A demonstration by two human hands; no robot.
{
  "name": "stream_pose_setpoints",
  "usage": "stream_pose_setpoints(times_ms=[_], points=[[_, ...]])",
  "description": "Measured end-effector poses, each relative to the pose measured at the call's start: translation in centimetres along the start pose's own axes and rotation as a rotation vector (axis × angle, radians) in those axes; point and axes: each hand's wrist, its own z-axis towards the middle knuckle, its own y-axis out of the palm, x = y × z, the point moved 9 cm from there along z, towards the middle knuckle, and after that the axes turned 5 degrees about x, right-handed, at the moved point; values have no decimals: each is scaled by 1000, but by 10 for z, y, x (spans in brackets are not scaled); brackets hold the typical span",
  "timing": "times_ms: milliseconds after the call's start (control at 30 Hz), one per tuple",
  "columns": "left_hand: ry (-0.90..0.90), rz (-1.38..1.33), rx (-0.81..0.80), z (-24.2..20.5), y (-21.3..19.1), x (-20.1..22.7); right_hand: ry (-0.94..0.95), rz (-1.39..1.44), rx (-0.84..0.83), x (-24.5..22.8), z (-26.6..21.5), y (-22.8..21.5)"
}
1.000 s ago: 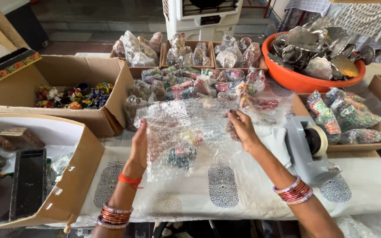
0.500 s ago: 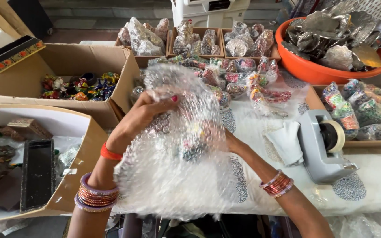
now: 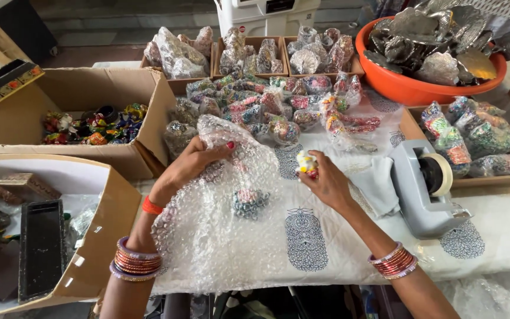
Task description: Wrap small decorative items in bubble wrap and secure with tape.
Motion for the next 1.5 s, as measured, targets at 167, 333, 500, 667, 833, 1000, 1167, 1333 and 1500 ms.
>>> stream_pose_setpoints(times_ms=[167, 333, 500, 667, 833, 1000, 1167, 1333, 1500], points=[[-71, 33, -10, -7, 10, 18, -54, -118, -50, -23, -4, 8], [-91, -47, -17, -10, 17, 32, -473, -328, 398, -58, -29, -35], [-40, -254, -83, -8, 36, 50, -316, -255, 269, -74, -33, 15], [-60, 141, -77, 13, 43, 31, -167, -194, 173, -65, -19, 10], [17, -141, -106, 31, 68, 58, -30, -113, 93, -63, -3, 2], [10, -321, -19, 46, 56, 25, 106, -47, -7, -32, -6, 7], [22, -247, 76, 118, 83, -60, 233, 21, -135, -8, -13, 2], [76, -363, 40, 123, 131, -30, 242, 255, -160, -23, -7, -12], [-16, -249, 85, 136, 137, -66, 230, 617, -194, -37, -10, -22]])
